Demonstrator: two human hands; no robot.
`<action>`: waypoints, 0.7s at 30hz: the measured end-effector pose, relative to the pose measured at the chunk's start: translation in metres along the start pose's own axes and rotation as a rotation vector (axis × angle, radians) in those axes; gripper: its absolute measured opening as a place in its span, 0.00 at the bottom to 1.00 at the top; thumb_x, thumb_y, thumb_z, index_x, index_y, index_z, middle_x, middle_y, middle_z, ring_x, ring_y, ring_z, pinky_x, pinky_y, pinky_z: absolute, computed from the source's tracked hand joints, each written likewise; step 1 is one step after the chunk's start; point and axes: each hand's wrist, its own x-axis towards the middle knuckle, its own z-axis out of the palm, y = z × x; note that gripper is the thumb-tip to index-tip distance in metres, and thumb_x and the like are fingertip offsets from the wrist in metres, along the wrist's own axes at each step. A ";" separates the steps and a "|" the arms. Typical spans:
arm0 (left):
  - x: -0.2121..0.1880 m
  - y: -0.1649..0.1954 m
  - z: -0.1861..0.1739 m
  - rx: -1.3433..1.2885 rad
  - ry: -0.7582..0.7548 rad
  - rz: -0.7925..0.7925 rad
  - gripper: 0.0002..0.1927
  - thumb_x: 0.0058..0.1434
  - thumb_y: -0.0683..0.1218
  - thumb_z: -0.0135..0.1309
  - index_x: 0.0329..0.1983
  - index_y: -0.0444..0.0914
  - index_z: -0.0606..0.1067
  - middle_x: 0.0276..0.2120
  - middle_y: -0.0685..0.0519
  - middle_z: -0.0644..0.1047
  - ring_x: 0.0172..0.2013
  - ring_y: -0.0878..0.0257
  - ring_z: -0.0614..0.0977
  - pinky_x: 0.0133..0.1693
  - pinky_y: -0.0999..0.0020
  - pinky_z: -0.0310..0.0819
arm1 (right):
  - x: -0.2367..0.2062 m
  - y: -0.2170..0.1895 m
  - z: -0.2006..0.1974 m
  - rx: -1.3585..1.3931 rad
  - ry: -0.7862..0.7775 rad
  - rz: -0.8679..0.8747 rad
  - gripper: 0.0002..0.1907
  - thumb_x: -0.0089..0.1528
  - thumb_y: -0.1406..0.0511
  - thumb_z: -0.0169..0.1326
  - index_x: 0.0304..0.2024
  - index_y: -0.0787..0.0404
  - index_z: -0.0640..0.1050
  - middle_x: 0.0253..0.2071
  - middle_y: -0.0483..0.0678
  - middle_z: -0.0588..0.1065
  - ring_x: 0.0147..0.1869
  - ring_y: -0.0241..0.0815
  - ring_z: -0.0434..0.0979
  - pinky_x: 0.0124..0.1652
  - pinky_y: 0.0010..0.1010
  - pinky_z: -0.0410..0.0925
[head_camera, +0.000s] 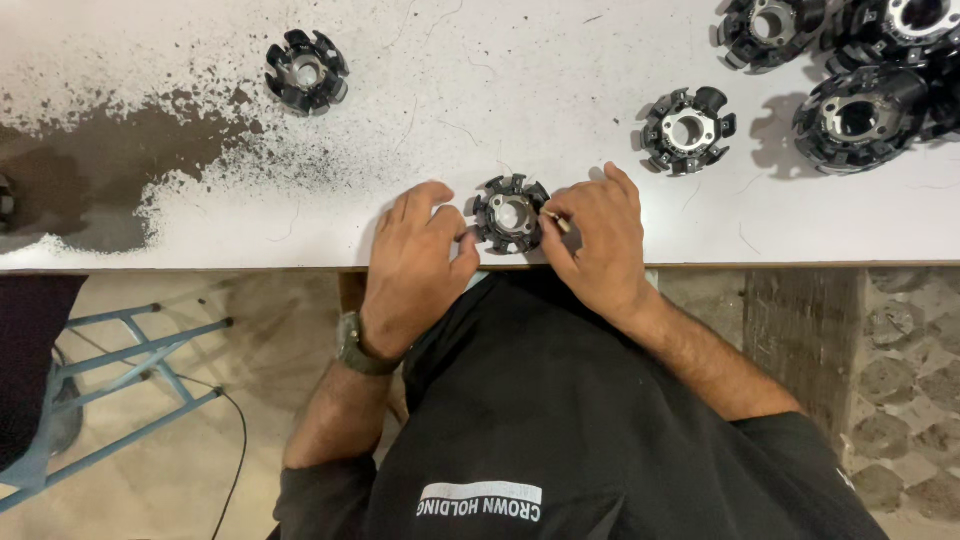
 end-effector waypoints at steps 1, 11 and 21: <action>0.000 0.000 -0.003 0.066 0.001 0.015 0.09 0.57 0.41 0.63 0.37 0.37 0.75 0.56 0.46 0.73 0.57 0.47 0.76 0.57 0.50 0.70 | 0.000 0.001 0.001 0.002 -0.008 0.011 0.12 0.60 0.72 0.62 0.44 0.59 0.75 0.41 0.47 0.75 0.50 0.50 0.75 0.70 0.53 0.58; 0.030 0.015 0.024 -0.114 0.019 0.121 0.14 0.57 0.42 0.63 0.44 0.36 0.75 0.60 0.42 0.70 0.57 0.44 0.75 0.55 0.50 0.71 | -0.009 -0.001 0.005 0.082 0.020 0.027 0.14 0.59 0.73 0.63 0.46 0.60 0.75 0.45 0.48 0.77 0.54 0.49 0.77 0.73 0.56 0.56; 0.017 -0.004 0.046 -0.215 0.148 0.014 0.08 0.60 0.41 0.63 0.42 0.37 0.78 0.57 0.48 0.75 0.53 0.49 0.78 0.53 0.55 0.74 | -0.003 0.001 0.015 -0.065 0.001 -0.060 0.16 0.59 0.74 0.65 0.47 0.59 0.76 0.44 0.48 0.76 0.54 0.48 0.75 0.72 0.55 0.56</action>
